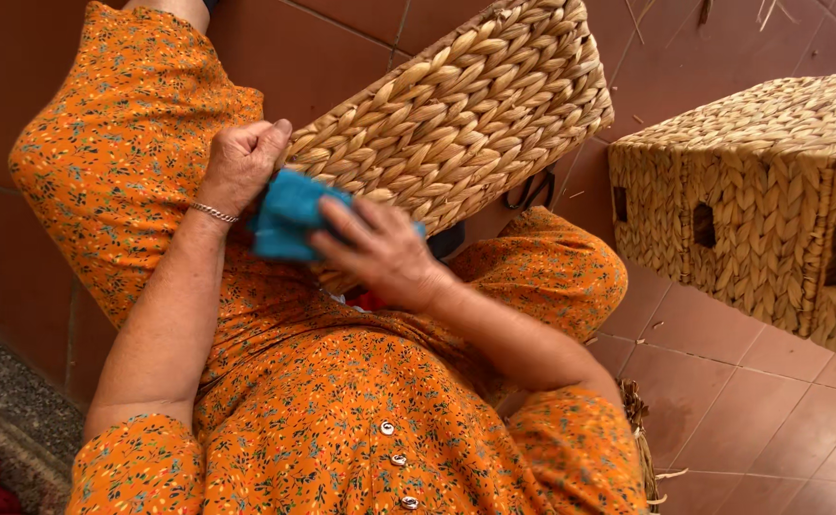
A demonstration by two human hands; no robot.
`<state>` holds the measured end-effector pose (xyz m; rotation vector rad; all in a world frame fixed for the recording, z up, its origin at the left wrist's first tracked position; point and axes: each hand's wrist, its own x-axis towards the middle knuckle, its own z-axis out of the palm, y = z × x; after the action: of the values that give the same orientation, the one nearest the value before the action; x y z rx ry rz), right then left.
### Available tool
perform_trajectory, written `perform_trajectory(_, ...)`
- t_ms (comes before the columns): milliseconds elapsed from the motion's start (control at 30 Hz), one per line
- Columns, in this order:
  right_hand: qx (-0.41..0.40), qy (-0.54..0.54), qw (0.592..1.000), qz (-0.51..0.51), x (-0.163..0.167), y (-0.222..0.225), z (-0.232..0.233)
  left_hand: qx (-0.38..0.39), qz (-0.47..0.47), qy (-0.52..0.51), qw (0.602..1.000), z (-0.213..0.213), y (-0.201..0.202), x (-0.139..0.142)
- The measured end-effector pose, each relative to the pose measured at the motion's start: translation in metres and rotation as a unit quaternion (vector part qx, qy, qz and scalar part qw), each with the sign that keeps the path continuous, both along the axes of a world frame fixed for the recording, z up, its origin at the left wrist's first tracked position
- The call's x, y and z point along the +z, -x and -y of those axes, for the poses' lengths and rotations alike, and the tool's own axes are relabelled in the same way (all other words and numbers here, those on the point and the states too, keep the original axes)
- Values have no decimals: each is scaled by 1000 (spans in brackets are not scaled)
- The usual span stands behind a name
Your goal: The person sits on the floor and wipes woven water-hyacinth storage baskets one at a time with a blue cloth, turning each basket to clean its sides. They briefly pick up scissors and trim stray fibers, then resume wiping more baskets.
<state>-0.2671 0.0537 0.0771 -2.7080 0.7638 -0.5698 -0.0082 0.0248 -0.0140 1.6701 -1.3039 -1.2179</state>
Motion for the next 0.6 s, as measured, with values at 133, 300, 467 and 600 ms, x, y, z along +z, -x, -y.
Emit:
perform_trajectory(133, -181, 177, 956, -146, -31, 82, 99, -20, 27, -22, 999, 2, 2, 2)
perform_trajectory(300, -435, 170, 879, -91, -49, 177, 192, -46, 89, -43, 994, 5, 11, 11)
perform_trajectory(467, -327, 200, 921, -71, -31, 85, 119, -34, 54, -15, 998, 4, 11, 7)
perform_trajectory(600, -89, 63, 992, -57, -1, 8, -5, -29, 69, -17, 997, -1, 10, -6)
